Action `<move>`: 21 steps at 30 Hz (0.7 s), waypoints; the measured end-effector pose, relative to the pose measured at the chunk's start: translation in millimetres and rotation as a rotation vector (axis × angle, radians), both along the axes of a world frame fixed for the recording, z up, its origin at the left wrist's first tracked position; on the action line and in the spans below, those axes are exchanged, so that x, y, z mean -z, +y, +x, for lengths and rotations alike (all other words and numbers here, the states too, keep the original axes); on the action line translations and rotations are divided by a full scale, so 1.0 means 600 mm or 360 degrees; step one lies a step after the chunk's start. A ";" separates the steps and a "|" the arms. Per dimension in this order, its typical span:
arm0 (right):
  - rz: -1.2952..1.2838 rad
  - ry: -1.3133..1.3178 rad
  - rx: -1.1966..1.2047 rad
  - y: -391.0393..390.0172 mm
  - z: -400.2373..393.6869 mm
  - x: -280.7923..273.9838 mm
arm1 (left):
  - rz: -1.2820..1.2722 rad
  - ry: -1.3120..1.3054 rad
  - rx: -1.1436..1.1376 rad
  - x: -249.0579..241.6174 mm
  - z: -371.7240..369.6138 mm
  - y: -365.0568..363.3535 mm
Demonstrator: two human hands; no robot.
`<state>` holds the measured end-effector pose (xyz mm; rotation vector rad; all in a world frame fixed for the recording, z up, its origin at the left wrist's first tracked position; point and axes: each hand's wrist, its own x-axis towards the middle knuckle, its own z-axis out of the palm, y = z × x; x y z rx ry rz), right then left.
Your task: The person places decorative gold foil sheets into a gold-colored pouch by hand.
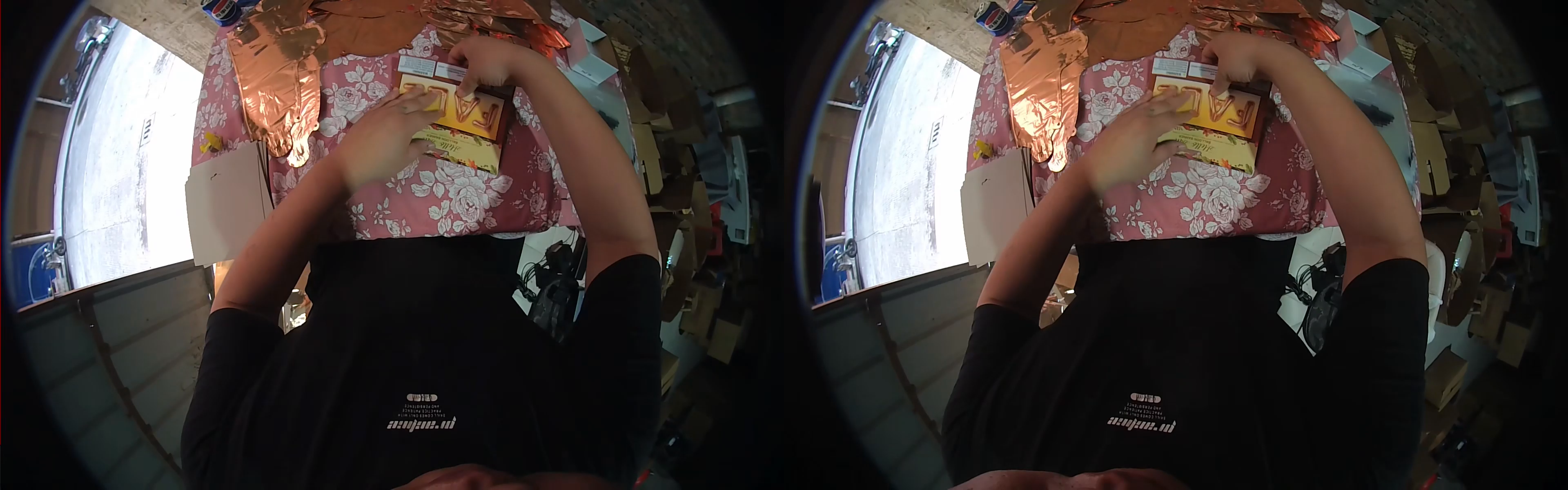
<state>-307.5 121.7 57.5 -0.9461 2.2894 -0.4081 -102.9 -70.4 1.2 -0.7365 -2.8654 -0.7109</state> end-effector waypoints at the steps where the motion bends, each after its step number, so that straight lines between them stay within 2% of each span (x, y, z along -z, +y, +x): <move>1: -0.0098 0.0045 0.0002 0.007 0.005 -0.004 | 0.0096 0.0132 -0.0094 -0.004 0.002 -0.003; 3: -0.0200 0.0142 -0.0032 0.027 0.023 -0.032 | 0.0192 0.0267 -0.0181 -0.023 0.011 -0.010; 4: -0.0301 0.0236 -0.0072 0.036 0.044 -0.055 | 0.0468 0.0319 -0.0414 -0.046 0.029 -0.013; 5: -0.0351 0.0163 0.0130 0.046 0.079 -0.090 | 0.0743 0.0374 -0.0651 -0.059 0.048 -0.019; 6: -0.0400 0.0092 0.0327 0.057 0.121 -0.118 | 0.1103 0.0364 -0.0721 -0.062 0.063 -0.033; 7: -0.0572 0.0421 0.0220 0.075 0.151 -0.126 | 0.1464 0.0356 -0.0784 -0.065 0.079 -0.045; 8: -0.0743 0.0752 0.0110 0.099 0.179 -0.134 | 0.1625 0.0336 -0.0827 -0.096 0.100 -0.049; 9: -0.0841 0.1066 -0.0037 0.118 0.213 -0.147 | 0.1623 0.0345 -0.0827 -0.092 0.108 -0.059; 11: -0.1180 0.1356 -0.0180 0.141 0.284 -0.136 | 0.2402 -0.0499 -0.0729 -0.075 0.121 -0.077; 12: -0.1337 0.1513 -0.0291 0.150 0.310 -0.119 | 0.2567 -0.0951 -0.0672 -0.081 0.121 -0.066; 13: -0.1347 0.1501 -0.0301 0.153 0.331 -0.105 | 0.2566 -0.1338 -0.0697 -0.100 0.124 -0.051; 14: -0.1405 0.1515 -0.0434 0.156 0.348 -0.091 | 0.2571 -0.1328 -0.0710 -0.102 0.124 -0.044; 16: -0.1455 0.1529 -0.0558 0.162 0.361 -0.053 | 0.2598 -0.2006 -0.0405 -0.101 0.115 -0.030; 17: -0.1464 0.1567 -0.0556 0.166 0.363 -0.030 | 0.2592 -0.2015 -0.0399 -0.097 0.110 -0.021; 19: -0.1465 0.1613 -0.0533 0.176 0.366 -0.018 | 0.2005 -0.1595 -0.0067 -0.088 0.102 -0.006; 21: -0.1190 0.1625 -0.0396 0.190 0.368 -0.018 | 0.1841 -0.1555 -0.0191 -0.109 0.101 -0.002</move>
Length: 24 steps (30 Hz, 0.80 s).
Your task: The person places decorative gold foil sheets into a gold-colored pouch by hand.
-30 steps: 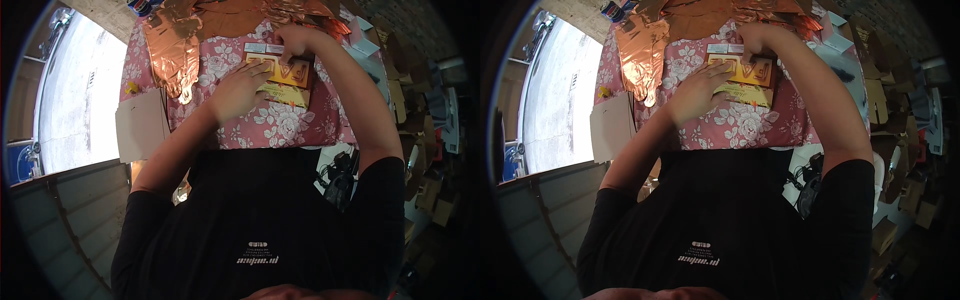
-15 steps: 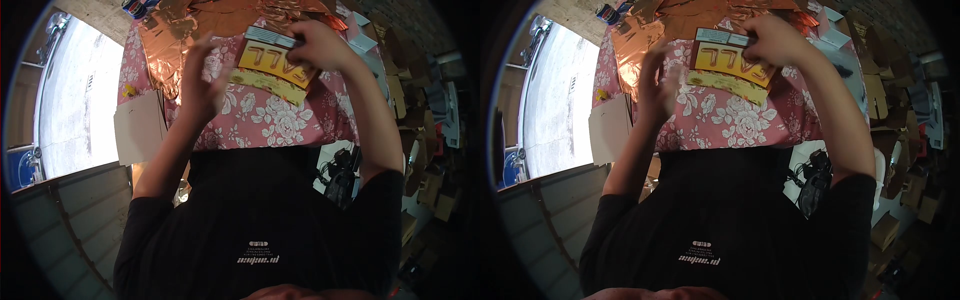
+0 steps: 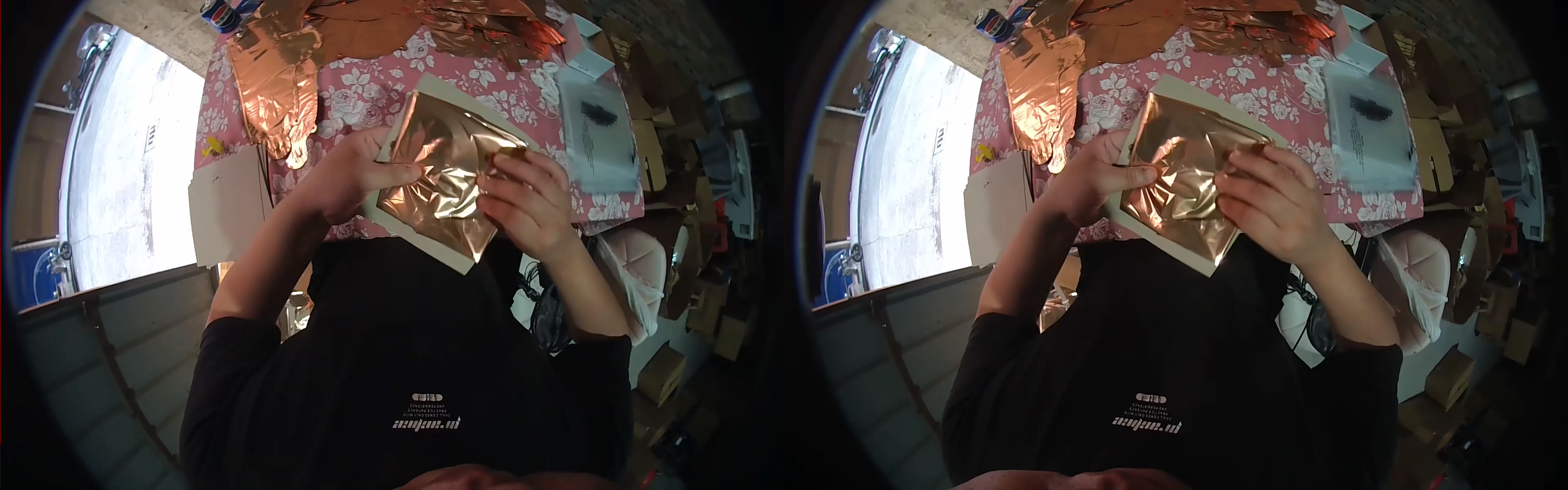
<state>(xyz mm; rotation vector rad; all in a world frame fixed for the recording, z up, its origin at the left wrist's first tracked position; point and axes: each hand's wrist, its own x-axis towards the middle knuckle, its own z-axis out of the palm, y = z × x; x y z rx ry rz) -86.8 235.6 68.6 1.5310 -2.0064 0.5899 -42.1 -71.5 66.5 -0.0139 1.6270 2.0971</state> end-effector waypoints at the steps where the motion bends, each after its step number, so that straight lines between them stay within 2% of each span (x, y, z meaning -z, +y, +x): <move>1: 0.0034 -0.0080 0.0083 0.010 0.003 0.014 | 0.0020 0.0015 -0.0087 -0.009 0.004 0.009; 2: 0.0031 -0.0076 0.0097 0.013 0.007 0.020 | 0.0041 0.0031 -0.0176 -0.014 0.008 0.017; 3: -0.0090 -0.0154 0.0236 0.013 0.012 0.024 | 0.0039 0.0035 -0.0165 -0.014 0.011 0.023; 5: -0.0323 -0.0368 0.0534 0.017 0.034 0.011 | -0.0044 0.0019 -0.0420 -0.004 0.013 0.030; 6: -0.0322 -0.0371 0.0542 0.012 0.043 0.024 | -0.0044 0.0015 -0.0413 0.004 0.013 0.029; 8: -0.1544 -0.1647 0.0444 -0.004 0.061 0.064 | -0.0377 0.0220 -0.0408 0.017 0.015 0.025; 9: -0.1526 -0.1944 0.0356 -0.008 0.059 0.066 | -0.0378 0.0217 -0.0397 0.017 0.017 0.029; 10: -0.1535 -0.1943 0.0365 -0.012 0.060 0.068 | -0.0341 0.0251 -0.0408 0.016 0.022 0.036; 12: -0.1334 -0.2230 0.0442 -0.023 0.060 0.073 | -0.0309 0.0286 -0.0412 0.020 0.028 0.044; 13: -0.1298 -0.2420 0.0442 -0.027 0.056 0.069 | -0.0215 0.0215 -0.0449 0.031 0.032 0.046; 14: -0.1306 -0.2424 0.0446 -0.026 0.055 0.074 | -0.0120 0.0143 -0.0486 0.041 0.035 0.048; 16: -0.1381 -0.2619 0.0232 -0.022 0.052 0.086 | -0.0077 0.0141 -0.0496 0.055 0.037 0.051; 21: -0.1285 -0.2699 0.0273 -0.011 0.051 0.094 | -0.0087 0.0000 -0.0399 0.053 0.040 0.047; 24: -0.1262 -0.2648 0.0296 -0.006 0.054 0.109 | 0.0153 -0.0066 -0.0358 0.050 0.041 0.052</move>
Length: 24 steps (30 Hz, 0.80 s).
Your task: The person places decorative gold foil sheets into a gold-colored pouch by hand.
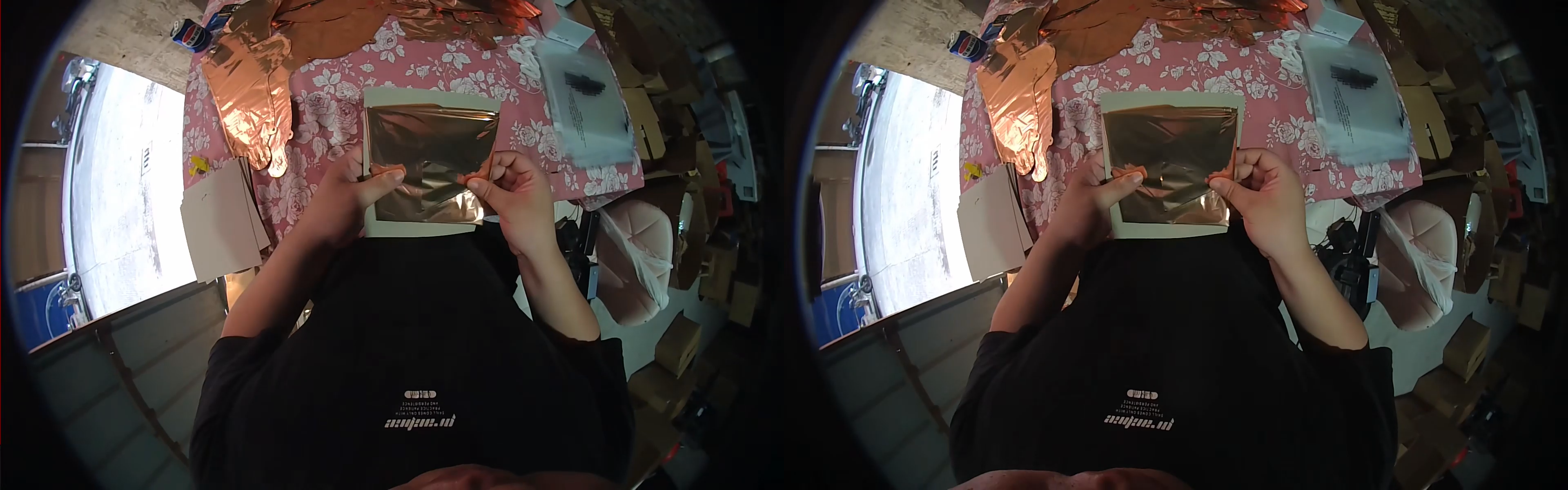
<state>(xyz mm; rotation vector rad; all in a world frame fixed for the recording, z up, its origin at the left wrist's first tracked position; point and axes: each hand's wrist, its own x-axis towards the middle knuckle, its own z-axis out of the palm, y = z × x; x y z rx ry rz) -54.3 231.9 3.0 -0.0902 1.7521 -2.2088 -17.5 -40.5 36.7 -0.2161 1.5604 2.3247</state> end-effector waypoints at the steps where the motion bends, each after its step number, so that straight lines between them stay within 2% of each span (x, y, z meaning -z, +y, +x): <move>1: 0.0062 0.0014 0.0003 0.001 0.001 0.003 | -0.0050 0.0031 -0.0007 -0.001 0.000 0.001; 6: -0.0004 0.0095 0.0228 -0.018 -0.010 -0.044 | -0.0180 0.0093 0.0034 0.007 0.001 0.007; 9: 0.0046 0.0237 0.0046 -0.008 -0.032 -0.042 | -0.0151 0.0025 0.0120 0.018 0.002 0.008; 12: 0.0011 0.0282 0.0106 -0.016 -0.031 -0.043 | -0.0035 -0.0011 0.0093 0.021 0.005 0.006; 19: 0.0024 0.0246 -0.0066 0.004 -0.043 -0.045 | -0.0084 0.0007 0.0087 0.023 0.005 -0.001; 21: 0.0229 0.0103 -0.0170 0.011 -0.051 -0.047 | -0.0057 0.0009 0.0100 0.024 0.006 -0.001; 24: 0.0265 0.0046 -0.0149 0.011 -0.053 -0.051 | -0.0149 0.0029 0.0059 0.015 0.007 0.002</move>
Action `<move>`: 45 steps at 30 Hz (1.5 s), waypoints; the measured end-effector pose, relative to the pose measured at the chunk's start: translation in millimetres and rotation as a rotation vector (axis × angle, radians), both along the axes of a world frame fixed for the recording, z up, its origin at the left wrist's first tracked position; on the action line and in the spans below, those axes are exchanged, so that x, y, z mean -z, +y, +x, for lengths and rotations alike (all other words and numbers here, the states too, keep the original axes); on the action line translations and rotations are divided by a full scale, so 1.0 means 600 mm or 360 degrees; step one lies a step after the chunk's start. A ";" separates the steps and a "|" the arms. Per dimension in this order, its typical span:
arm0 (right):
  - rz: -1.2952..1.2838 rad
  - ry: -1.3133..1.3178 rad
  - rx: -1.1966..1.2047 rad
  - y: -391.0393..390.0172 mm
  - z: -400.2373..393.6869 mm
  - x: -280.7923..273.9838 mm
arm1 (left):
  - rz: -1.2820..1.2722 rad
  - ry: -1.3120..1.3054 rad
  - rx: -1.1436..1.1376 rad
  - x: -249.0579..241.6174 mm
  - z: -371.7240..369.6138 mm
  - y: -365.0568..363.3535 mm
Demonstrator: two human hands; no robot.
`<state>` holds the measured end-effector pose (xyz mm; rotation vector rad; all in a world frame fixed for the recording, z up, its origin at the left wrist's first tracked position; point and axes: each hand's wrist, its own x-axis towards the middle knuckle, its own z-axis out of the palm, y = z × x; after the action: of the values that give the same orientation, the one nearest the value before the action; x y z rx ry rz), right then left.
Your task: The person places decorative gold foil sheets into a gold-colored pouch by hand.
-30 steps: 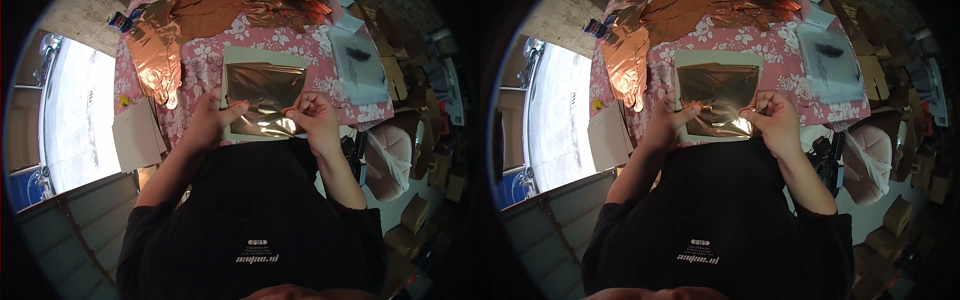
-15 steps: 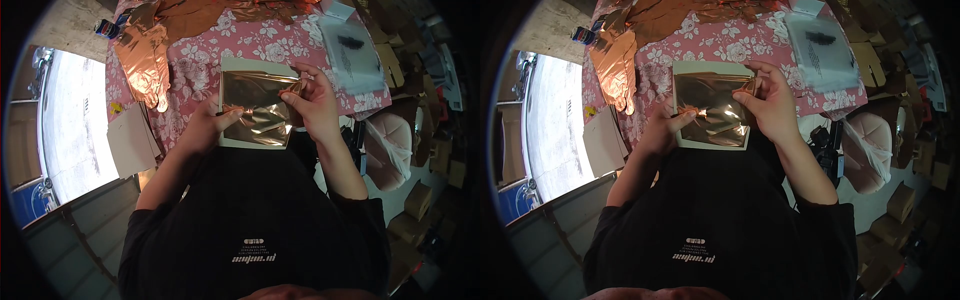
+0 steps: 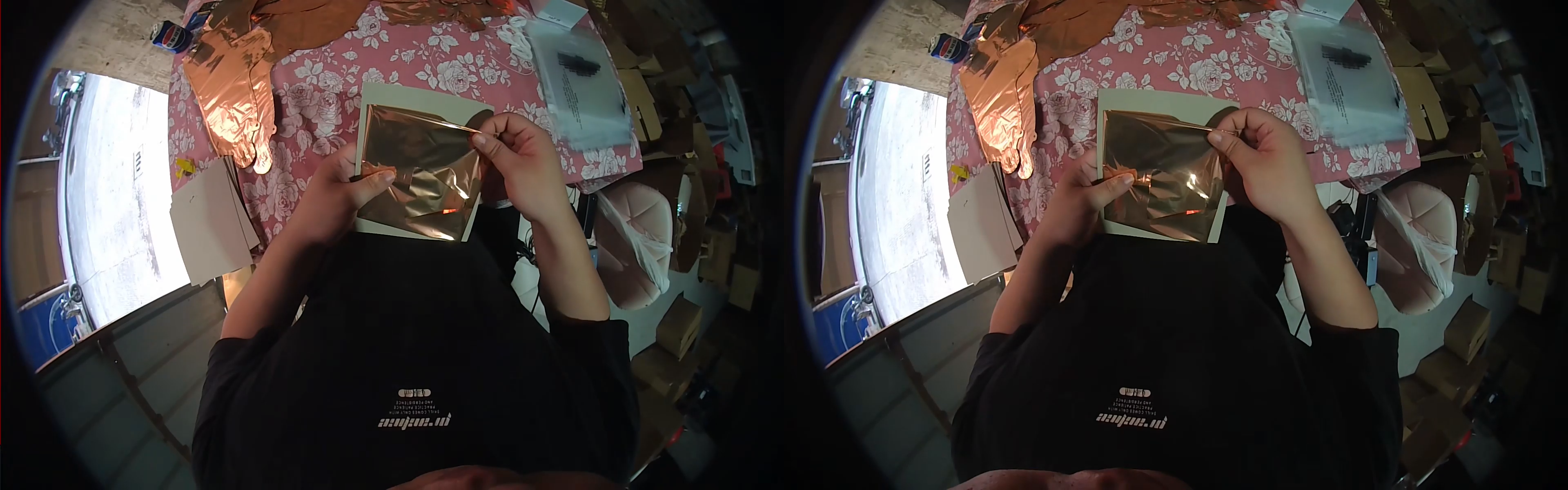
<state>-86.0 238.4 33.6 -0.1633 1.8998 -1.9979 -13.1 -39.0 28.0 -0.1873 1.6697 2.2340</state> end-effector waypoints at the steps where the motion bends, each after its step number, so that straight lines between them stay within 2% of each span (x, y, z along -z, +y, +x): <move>1: 0.0001 -0.0003 -0.0003 -0.001 -0.001 -0.006 | -0.0016 -0.0007 0.0037 -0.005 0.000 -0.002; 3: -0.0007 -0.0129 0.0001 -0.002 -0.003 -0.020 | -0.0028 -0.0015 0.0073 -0.015 0.000 -0.006; 7: 0.0097 -0.0118 -0.0027 -0.006 -0.004 -0.027 | -0.0103 -0.0097 0.0142 -0.012 0.001 -0.010; 9: 0.0300 -0.0228 -0.0072 -0.006 -0.006 -0.035 | -0.0086 -0.0092 0.0117 -0.005 0.002 -0.009; 12: 0.0254 -0.0148 -0.0005 -0.012 -0.002 -0.018 | 0.0030 -0.0071 0.0050 -0.003 0.000 -0.007; 16: 0.0323 -0.0174 -0.0136 -0.019 0.000 -0.029 | -0.0108 -0.0065 0.0104 -0.024 -0.003 -0.004; 18: 0.0157 0.0222 0.0043 -0.029 0.000 -0.005 | -0.0123 -0.0073 0.0118 -0.023 -0.002 -0.004; 20: 0.0033 0.0160 0.0096 -0.034 -0.001 -0.006 | -0.0289 0.0052 0.0138 -0.015 -0.003 -0.006; 24: -0.0152 0.0094 0.0168 -0.036 0.004 0.011 | -0.0201 0.0087 0.0106 -0.004 -0.003 -0.005; 31: -0.0029 0.0106 0.0247 -0.043 0.013 0.017 | -0.0138 -0.0148 0.0107 -0.014 -0.003 -0.004; 34: -0.0181 0.0029 0.0296 -0.046 0.015 0.006 | -0.0087 -0.0153 0.0049 -0.007 -0.003 0.000; 36: -0.0185 0.0171 0.0432 -0.051 0.019 0.002 | -0.0054 -0.0152 0.0020 -0.007 -0.003 0.001; 38: -0.0239 0.0149 0.0386 -0.039 0.015 0.010 | -0.0213 -0.0103 0.0040 -0.008 -0.002 0.000; 41: -0.0265 0.0141 0.0346 -0.029 0.012 0.026 | -0.0108 -0.0132 0.0093 0.008 -0.004 -0.007; 45: -0.0135 0.0148 0.0351 -0.032 0.015 0.021 | -0.0068 -0.0250 0.0024 -0.016 -0.006 0.007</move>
<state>-76.9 219.3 21.0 -0.0727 1.9650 -2.2530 -16.4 -34.9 37.8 -0.3507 1.6304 2.1145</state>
